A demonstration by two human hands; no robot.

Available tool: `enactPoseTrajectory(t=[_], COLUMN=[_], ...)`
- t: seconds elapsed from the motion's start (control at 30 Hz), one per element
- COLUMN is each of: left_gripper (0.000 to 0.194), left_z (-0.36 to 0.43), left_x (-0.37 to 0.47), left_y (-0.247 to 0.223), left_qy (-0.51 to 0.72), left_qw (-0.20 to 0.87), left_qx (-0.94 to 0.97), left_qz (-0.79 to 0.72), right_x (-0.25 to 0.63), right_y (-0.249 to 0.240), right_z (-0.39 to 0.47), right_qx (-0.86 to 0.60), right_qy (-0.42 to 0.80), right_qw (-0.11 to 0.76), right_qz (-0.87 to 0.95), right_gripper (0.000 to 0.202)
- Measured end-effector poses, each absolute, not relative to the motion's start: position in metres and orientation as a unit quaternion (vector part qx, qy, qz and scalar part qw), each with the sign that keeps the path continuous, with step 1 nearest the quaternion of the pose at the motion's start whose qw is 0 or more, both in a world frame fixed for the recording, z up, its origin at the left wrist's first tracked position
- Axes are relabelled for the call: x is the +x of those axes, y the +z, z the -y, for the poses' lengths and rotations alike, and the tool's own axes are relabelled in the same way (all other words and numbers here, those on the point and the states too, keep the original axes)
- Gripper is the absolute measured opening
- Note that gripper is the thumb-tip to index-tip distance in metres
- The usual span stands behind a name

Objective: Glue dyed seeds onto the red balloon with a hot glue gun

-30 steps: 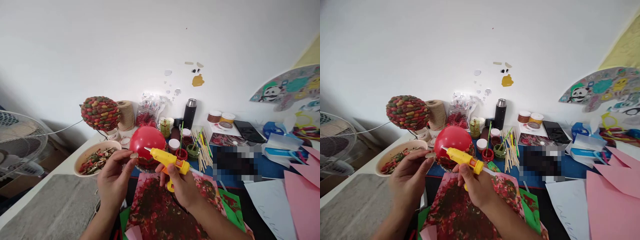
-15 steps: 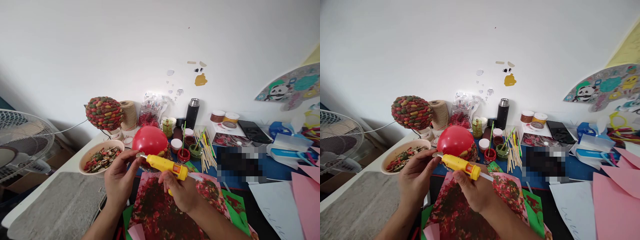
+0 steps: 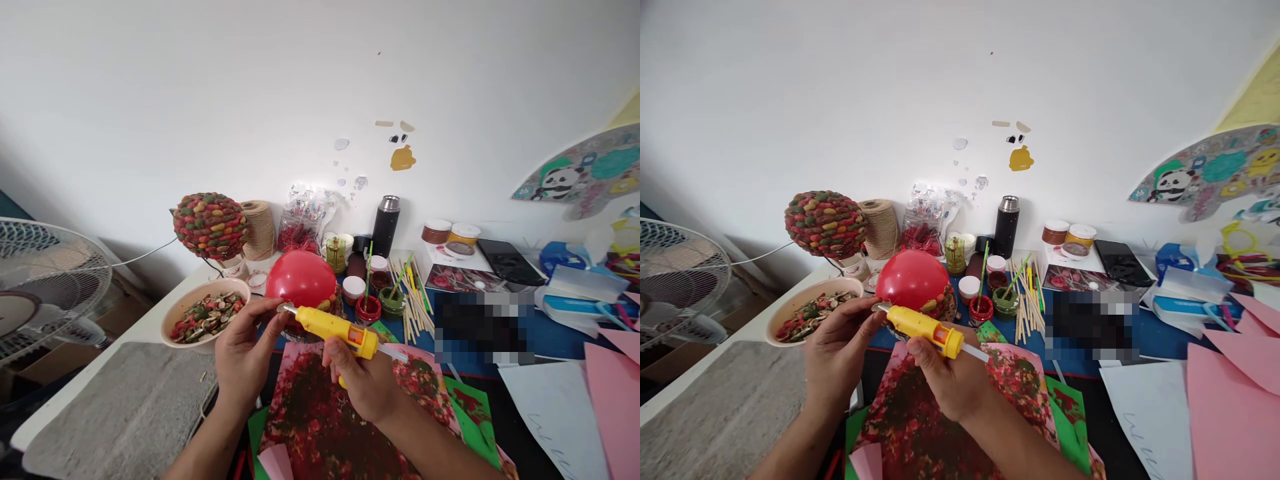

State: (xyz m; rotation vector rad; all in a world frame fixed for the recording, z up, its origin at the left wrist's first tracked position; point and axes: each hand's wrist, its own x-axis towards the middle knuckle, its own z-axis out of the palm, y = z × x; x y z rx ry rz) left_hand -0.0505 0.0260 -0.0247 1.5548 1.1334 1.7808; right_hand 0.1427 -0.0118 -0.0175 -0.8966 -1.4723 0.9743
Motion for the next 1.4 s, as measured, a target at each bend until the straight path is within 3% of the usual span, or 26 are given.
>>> enactPoseTrajectory(t=[1.4], left_gripper=[0.022], left_z=[-0.0248], left_x=[-0.0503], left_y=[-0.0261], left_qy=[0.628], left_qw=[0.236], left_qx=[0.587], left_qz=[-0.453], right_x=[0.1412], right_y=[-0.0165], right_z=[0.0134], right_qx=[-0.424], right_qy=[0.363], right_qw=[0.522], right_qz=[0.645], right_gripper=[0.069])
